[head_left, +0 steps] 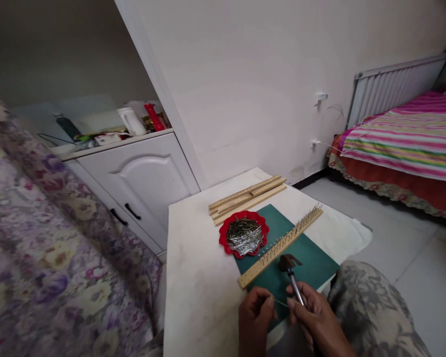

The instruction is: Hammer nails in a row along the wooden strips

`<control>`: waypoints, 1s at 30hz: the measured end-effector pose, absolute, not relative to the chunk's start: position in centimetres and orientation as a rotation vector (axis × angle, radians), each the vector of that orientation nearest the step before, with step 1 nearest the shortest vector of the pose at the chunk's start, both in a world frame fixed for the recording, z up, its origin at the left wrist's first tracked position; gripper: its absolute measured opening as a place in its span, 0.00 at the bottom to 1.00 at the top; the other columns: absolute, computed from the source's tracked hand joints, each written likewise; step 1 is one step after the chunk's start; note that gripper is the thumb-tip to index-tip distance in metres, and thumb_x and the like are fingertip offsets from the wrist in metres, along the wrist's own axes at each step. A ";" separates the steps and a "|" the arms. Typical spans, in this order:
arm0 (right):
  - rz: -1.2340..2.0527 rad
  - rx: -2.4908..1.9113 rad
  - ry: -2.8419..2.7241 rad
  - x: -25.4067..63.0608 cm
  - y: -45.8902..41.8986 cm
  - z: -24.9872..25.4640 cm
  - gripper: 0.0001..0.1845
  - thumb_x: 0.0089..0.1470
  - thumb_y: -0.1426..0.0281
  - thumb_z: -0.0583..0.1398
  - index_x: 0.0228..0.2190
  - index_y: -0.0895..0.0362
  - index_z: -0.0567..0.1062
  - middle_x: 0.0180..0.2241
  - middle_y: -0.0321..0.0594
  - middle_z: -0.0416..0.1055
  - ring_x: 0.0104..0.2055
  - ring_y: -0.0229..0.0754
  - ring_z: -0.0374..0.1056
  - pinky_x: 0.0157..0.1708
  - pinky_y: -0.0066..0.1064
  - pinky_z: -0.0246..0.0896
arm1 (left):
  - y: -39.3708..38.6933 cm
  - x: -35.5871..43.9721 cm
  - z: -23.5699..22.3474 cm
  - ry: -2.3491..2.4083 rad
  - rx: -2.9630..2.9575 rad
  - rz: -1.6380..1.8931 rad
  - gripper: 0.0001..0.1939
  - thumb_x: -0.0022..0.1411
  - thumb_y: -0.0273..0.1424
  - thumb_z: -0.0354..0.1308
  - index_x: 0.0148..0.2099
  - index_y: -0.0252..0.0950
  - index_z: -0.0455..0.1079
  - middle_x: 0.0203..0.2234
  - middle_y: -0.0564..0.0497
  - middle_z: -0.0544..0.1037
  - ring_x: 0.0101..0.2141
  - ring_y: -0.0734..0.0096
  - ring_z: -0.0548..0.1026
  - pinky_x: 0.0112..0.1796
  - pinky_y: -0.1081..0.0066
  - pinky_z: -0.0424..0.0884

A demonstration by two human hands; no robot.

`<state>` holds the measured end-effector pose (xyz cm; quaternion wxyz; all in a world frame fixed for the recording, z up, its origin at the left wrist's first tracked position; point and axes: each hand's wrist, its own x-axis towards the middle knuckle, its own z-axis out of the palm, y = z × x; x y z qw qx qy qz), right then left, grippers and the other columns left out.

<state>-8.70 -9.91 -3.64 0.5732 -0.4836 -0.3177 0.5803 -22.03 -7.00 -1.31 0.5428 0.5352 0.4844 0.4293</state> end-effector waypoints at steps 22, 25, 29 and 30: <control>1.452 -1.147 -0.846 -8.6 -10.3 -3.1 0.21 0.51 0.50 0.56 0.28 0.56 0.62 0.15 0.25 0.63 0.07 0.23 0.45 0.06 0.16 0.36 | 0.4 -22.9 -1.7 1.489 1.857 1.186 0.09 0.58 0.35 0.53 0.32 0.36 0.70 0.26 0.52 0.74 0.29 0.71 0.72 0.32 0.74 0.67; 1.458 -1.147 -0.841 -8.5 -10.4 -2.9 0.21 0.51 0.50 0.55 0.29 0.56 0.62 0.15 0.25 0.63 0.07 0.24 0.46 0.06 0.16 0.35 | 0.3 -22.8 -2.0 1.484 1.894 1.179 0.09 0.59 0.34 0.52 0.32 0.37 0.70 0.27 0.52 0.74 0.30 0.71 0.72 0.33 0.74 0.67; 1.474 -1.152 -0.861 -8.5 -10.4 -2.9 0.21 0.52 0.51 0.55 0.30 0.56 0.63 0.15 0.25 0.63 0.07 0.23 0.45 0.06 0.16 0.36 | 0.3 -22.6 -2.0 1.498 1.906 1.175 0.08 0.59 0.33 0.52 0.32 0.37 0.70 0.27 0.53 0.74 0.30 0.72 0.72 0.33 0.75 0.67; 1.474 -1.154 -0.867 -8.5 -10.3 -3.0 0.21 0.52 0.51 0.55 0.30 0.57 0.63 0.15 0.25 0.64 0.07 0.23 0.45 0.06 0.16 0.36 | 0.2 -22.6 -1.9 1.503 1.917 1.175 0.08 0.59 0.33 0.52 0.32 0.37 0.70 0.27 0.53 0.74 0.30 0.72 0.72 0.33 0.75 0.67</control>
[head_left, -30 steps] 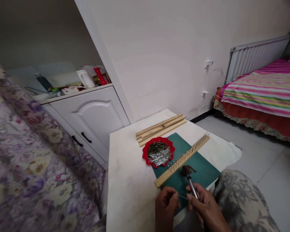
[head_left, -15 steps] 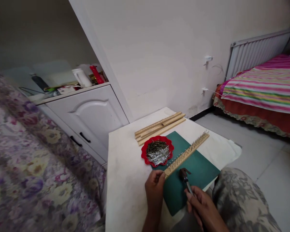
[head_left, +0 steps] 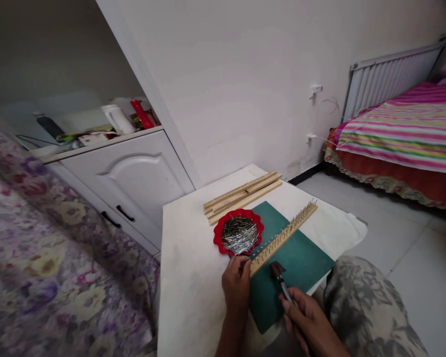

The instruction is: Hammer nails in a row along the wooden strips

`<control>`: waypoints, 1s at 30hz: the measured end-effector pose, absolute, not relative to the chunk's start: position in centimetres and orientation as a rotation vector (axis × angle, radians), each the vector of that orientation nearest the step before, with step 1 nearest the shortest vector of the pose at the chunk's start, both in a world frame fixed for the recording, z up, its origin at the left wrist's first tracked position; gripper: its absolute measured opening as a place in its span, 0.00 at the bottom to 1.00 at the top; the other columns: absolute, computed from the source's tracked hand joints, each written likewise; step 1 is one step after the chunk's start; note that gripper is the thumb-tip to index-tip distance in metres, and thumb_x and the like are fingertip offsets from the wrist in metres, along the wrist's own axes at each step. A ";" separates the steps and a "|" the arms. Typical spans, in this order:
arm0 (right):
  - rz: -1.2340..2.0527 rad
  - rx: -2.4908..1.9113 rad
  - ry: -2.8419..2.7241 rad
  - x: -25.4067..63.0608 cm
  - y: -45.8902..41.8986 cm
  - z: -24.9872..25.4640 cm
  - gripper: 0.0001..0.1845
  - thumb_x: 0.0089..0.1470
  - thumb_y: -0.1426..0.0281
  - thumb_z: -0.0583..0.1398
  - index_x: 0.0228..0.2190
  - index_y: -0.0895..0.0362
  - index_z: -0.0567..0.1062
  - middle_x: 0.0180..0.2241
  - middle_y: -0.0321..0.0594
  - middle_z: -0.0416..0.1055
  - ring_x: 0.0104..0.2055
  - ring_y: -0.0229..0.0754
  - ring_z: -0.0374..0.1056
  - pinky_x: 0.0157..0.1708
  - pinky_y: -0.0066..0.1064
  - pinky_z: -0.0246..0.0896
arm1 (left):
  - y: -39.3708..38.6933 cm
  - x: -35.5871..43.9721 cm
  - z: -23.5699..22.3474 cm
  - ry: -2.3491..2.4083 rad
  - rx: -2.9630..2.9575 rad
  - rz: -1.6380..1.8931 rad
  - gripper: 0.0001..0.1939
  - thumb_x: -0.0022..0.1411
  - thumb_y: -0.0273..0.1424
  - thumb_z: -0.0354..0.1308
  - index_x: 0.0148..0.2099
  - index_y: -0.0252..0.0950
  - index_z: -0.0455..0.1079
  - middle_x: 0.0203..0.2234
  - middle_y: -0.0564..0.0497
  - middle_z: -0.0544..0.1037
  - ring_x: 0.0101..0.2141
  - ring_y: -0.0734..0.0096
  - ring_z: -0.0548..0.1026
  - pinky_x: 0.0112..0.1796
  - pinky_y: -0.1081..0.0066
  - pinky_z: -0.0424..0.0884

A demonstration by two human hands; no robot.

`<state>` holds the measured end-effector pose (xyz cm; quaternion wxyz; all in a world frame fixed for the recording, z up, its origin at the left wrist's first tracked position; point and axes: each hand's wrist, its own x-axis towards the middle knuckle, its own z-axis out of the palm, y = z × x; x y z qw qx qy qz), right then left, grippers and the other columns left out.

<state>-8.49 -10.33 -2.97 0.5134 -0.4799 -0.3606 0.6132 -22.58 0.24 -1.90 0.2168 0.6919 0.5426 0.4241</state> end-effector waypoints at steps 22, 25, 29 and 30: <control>1.531 -1.048 -1.139 -9.5 -6.6 1.7 0.15 0.57 0.55 0.51 0.33 0.55 0.62 0.15 0.24 0.64 0.06 0.25 0.47 0.05 0.15 0.37 | 0.1 -22.3 -2.6 1.472 1.905 1.170 0.07 0.56 0.28 0.51 0.27 0.36 0.68 0.23 0.55 0.69 0.27 0.74 0.68 0.29 0.76 0.62; 1.539 -1.086 -1.173 -9.9 -6.4 1.6 0.15 0.57 0.55 0.51 0.31 0.55 0.61 0.14 0.23 0.64 0.06 0.25 0.47 0.05 0.16 0.37 | 0.2 -22.3 -2.6 1.472 1.897 1.154 0.07 0.55 0.28 0.50 0.28 0.36 0.68 0.23 0.55 0.69 0.27 0.74 0.68 0.29 0.76 0.62; 1.543 -1.116 -1.179 -9.9 -6.5 1.8 0.17 0.56 0.53 0.51 0.32 0.54 0.61 0.15 0.23 0.64 0.06 0.26 0.48 0.05 0.17 0.39 | 0.2 -22.3 -2.7 1.472 1.872 1.138 0.07 0.55 0.28 0.50 0.27 0.36 0.67 0.24 0.54 0.70 0.27 0.73 0.68 0.29 0.75 0.62; 1.542 -1.120 -1.183 -9.8 -6.5 1.8 0.17 0.56 0.53 0.51 0.32 0.54 0.61 0.15 0.24 0.64 0.06 0.26 0.48 0.05 0.17 0.38 | 0.2 -22.3 -2.7 1.475 1.863 1.143 0.07 0.55 0.28 0.50 0.27 0.36 0.67 0.24 0.54 0.70 0.28 0.73 0.68 0.29 0.75 0.62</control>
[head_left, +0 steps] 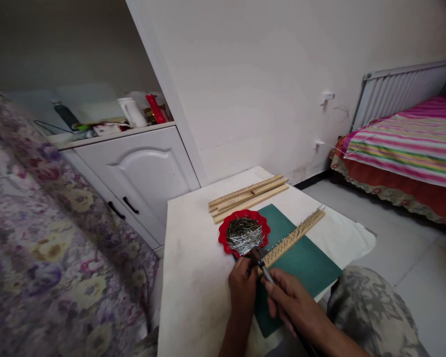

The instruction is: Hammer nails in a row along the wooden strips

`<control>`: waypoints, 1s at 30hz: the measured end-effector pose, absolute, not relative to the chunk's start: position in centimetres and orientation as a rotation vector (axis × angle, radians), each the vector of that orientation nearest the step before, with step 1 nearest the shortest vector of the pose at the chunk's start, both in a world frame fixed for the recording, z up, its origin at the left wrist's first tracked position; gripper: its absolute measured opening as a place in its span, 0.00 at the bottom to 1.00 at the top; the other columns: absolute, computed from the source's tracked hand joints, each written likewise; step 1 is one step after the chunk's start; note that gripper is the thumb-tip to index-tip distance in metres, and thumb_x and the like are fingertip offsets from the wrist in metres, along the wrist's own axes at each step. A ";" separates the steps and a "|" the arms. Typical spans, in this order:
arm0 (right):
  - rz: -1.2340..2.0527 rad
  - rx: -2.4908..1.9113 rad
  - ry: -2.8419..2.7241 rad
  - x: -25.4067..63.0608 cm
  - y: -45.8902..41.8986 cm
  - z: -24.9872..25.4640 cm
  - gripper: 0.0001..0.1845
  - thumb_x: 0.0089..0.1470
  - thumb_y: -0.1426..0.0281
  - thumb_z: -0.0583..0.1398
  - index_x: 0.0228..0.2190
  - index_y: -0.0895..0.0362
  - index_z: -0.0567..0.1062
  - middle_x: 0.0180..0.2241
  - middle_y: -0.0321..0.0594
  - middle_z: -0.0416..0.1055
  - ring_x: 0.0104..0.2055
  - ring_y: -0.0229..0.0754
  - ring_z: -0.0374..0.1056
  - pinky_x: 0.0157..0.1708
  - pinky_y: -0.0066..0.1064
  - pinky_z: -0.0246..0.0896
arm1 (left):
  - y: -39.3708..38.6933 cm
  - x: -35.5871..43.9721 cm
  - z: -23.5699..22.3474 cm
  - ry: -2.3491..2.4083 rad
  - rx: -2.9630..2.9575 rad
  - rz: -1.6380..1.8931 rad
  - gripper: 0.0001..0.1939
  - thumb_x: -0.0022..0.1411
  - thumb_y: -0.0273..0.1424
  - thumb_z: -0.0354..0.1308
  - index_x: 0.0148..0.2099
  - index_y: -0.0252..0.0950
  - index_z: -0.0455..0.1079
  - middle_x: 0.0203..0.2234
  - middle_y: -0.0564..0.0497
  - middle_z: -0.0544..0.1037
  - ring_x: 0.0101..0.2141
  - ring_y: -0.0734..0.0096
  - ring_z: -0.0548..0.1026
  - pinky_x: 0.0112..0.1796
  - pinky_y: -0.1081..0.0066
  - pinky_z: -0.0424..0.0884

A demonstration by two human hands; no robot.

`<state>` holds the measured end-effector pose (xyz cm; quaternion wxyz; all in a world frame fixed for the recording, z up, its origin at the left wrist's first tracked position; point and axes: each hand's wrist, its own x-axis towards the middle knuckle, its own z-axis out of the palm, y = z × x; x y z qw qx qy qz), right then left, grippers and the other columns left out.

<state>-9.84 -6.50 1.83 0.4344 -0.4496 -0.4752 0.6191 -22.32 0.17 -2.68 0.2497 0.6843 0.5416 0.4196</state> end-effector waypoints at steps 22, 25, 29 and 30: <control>1.608 -1.220 -1.087 -7.9 -10.9 -2.6 0.26 0.46 0.44 0.55 0.24 0.56 0.65 0.12 0.27 0.60 0.10 0.26 0.42 0.10 0.21 0.31 | 0.9 -24.3 -1.0 1.524 1.976 1.178 0.09 0.59 0.32 0.50 0.35 0.37 0.71 0.28 0.52 0.73 0.29 0.72 0.71 0.31 0.74 0.67; 1.622 -1.223 -1.075 -7.8 -10.7 -3.3 0.27 0.46 0.43 0.54 0.26 0.56 0.66 0.12 0.26 0.59 0.09 0.27 0.43 0.10 0.21 0.32 | 2.3 -24.8 -0.1 1.598 2.090 1.134 0.09 0.60 0.31 0.49 0.35 0.37 0.70 0.29 0.51 0.73 0.32 0.69 0.71 0.34 0.72 0.66; 1.653 -1.210 -1.108 -7.6 -10.4 -4.1 0.29 0.45 0.41 0.53 0.25 0.55 0.64 0.11 0.26 0.61 0.08 0.27 0.44 0.10 0.21 0.33 | 4.5 -24.6 1.0 1.705 2.296 0.907 0.07 0.58 0.27 0.51 0.31 0.38 0.70 0.31 0.50 0.73 0.35 0.67 0.69 0.36 0.70 0.63; 1.652 -1.205 -1.103 -7.6 -10.4 -4.1 0.29 0.44 0.41 0.53 0.25 0.55 0.64 0.11 0.26 0.60 0.09 0.27 0.44 0.11 0.21 0.34 | 5.1 -24.5 1.3 1.722 2.324 0.834 0.07 0.57 0.27 0.52 0.30 0.38 0.70 0.30 0.51 0.73 0.35 0.68 0.69 0.36 0.71 0.62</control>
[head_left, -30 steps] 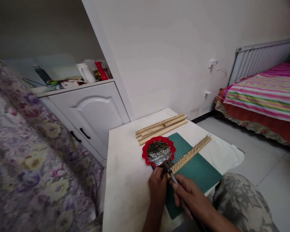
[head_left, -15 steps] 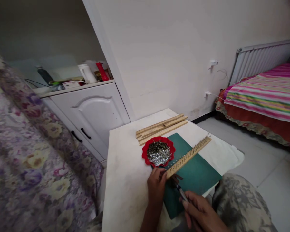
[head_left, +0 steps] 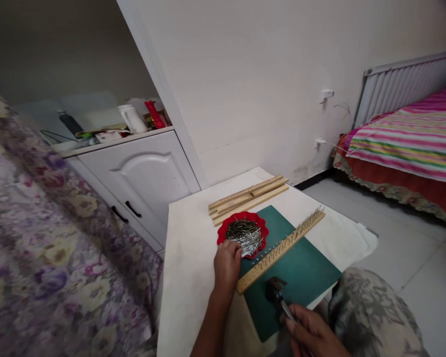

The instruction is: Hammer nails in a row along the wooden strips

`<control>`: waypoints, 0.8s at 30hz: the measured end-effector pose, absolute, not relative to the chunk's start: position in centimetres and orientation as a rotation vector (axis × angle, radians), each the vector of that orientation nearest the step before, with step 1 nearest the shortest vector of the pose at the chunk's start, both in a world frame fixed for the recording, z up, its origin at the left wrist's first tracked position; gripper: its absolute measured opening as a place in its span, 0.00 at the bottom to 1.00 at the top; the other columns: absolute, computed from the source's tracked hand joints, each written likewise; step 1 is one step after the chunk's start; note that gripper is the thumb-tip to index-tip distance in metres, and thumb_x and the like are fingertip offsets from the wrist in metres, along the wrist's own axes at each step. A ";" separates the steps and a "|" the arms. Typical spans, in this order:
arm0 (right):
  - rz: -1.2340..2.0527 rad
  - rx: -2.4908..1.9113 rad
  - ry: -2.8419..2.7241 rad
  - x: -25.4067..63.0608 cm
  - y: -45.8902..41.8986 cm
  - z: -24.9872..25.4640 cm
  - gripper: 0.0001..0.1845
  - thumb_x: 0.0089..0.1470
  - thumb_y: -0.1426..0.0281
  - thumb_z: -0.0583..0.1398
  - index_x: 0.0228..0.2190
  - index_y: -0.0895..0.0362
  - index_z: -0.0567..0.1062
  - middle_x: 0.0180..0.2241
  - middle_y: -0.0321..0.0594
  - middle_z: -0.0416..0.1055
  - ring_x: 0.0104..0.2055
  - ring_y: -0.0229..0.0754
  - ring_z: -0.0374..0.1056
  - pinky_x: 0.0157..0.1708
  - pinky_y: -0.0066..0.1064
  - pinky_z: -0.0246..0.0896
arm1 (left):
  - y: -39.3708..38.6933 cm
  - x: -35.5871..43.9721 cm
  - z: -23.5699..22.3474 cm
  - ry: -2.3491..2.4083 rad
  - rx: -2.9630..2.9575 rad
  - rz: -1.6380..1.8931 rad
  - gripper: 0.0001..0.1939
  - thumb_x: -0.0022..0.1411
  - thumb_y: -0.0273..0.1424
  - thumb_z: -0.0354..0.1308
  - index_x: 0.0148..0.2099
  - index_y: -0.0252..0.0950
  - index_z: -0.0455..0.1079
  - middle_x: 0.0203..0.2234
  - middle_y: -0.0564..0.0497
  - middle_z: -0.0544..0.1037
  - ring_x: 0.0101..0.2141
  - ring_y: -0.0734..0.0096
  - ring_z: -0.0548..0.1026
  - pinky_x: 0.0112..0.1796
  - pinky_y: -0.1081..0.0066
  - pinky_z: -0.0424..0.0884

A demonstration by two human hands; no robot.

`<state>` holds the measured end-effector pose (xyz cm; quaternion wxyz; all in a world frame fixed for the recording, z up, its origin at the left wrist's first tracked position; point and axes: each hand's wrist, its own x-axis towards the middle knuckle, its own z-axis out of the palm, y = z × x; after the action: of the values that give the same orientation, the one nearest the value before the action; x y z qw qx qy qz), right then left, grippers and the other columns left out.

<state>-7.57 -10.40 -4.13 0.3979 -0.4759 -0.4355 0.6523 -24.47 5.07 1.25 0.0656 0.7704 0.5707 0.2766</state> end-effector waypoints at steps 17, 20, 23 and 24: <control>1.620 -1.176 -1.153 -7.5 -10.0 -5.4 0.28 0.46 0.41 0.53 0.26 0.55 0.65 0.14 0.29 0.61 0.12 0.30 0.48 0.12 0.22 0.37 | 6.6 -22.0 2.0 1.828 2.490 0.413 0.07 0.59 0.28 0.52 0.33 0.38 0.71 0.32 0.49 0.74 0.34 0.67 0.71 0.30 0.73 0.58; 1.608 -1.181 -1.167 -7.6 -10.1 -5.0 0.27 0.47 0.42 0.52 0.26 0.55 0.65 0.14 0.29 0.61 0.12 0.29 0.47 0.12 0.22 0.37 | 5.9 -22.4 2.0 1.868 2.516 0.401 0.07 0.61 0.29 0.50 0.35 0.38 0.70 0.34 0.49 0.73 0.37 0.68 0.71 0.32 0.73 0.59; 1.601 -1.178 -1.187 -7.6 -10.2 -4.9 0.27 0.48 0.43 0.52 0.25 0.55 0.64 0.13 0.28 0.60 0.12 0.30 0.48 0.12 0.22 0.38 | 5.2 -22.8 2.1 1.877 2.495 0.428 0.10 0.63 0.29 0.47 0.35 0.38 0.70 0.34 0.50 0.73 0.37 0.69 0.71 0.33 0.74 0.60; 1.598 -1.180 -1.187 -7.7 -10.3 -4.9 0.26 0.48 0.43 0.52 0.25 0.55 0.64 0.13 0.27 0.60 0.12 0.29 0.47 0.13 0.22 0.38 | 4.9 -23.0 2.2 1.879 2.485 0.452 0.11 0.64 0.29 0.46 0.35 0.38 0.69 0.34 0.50 0.73 0.37 0.69 0.71 0.33 0.73 0.60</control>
<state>-7.70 -10.28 -4.89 0.4019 -0.4667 -0.4697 0.6324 -23.02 4.89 2.21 -0.0034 0.7894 0.5968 0.1434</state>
